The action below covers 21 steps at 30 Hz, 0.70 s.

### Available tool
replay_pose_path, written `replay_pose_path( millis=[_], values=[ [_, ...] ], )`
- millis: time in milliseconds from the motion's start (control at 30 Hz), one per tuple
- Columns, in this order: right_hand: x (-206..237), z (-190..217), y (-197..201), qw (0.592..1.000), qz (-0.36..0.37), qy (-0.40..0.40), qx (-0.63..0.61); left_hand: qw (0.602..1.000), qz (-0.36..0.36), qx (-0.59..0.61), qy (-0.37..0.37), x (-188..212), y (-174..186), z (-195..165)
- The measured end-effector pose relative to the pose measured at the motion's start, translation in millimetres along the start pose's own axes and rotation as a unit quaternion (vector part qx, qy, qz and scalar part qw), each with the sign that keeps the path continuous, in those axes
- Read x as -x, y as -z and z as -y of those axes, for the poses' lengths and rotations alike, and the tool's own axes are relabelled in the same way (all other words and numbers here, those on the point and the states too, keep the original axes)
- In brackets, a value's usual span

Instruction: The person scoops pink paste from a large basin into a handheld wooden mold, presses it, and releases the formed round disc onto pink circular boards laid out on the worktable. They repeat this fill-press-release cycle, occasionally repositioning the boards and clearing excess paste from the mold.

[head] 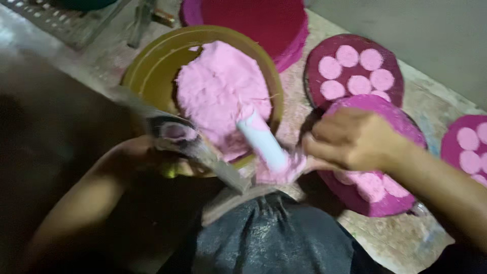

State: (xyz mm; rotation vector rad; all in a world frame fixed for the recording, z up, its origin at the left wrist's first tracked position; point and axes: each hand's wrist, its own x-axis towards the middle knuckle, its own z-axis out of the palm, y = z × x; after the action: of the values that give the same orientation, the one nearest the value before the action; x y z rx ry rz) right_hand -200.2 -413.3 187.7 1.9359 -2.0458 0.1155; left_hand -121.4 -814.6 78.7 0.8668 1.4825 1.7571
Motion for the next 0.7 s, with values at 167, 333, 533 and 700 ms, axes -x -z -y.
replay_pose_path(
  millis=[167, 333, 533, 700],
  values=[
    [-56.0, -50.5, -22.3, 0.974, 0.032, 0.051, 0.218, 0.989, -0.085, 0.115, -0.021, 0.6, -9.6, 51.7],
    [-120.5, -12.2, -103.0, 0.963, -0.107, -0.246, -0.001, 0.874, -0.486, 0.030, 0.013, 40.4, 18.9, 76.6],
    [-204.9, 70.9, -238.5, 0.880, 0.385, -0.224, -0.164, 0.682, -0.655, -0.322, -0.033, 68.1, 52.1, 89.8],
    [-218.4, 44.2, -255.3, 0.851, 0.480, -0.183, -0.112, 0.680, -0.686, -0.251, -0.065, 51.0, 59.8, 103.5]
  ],
)
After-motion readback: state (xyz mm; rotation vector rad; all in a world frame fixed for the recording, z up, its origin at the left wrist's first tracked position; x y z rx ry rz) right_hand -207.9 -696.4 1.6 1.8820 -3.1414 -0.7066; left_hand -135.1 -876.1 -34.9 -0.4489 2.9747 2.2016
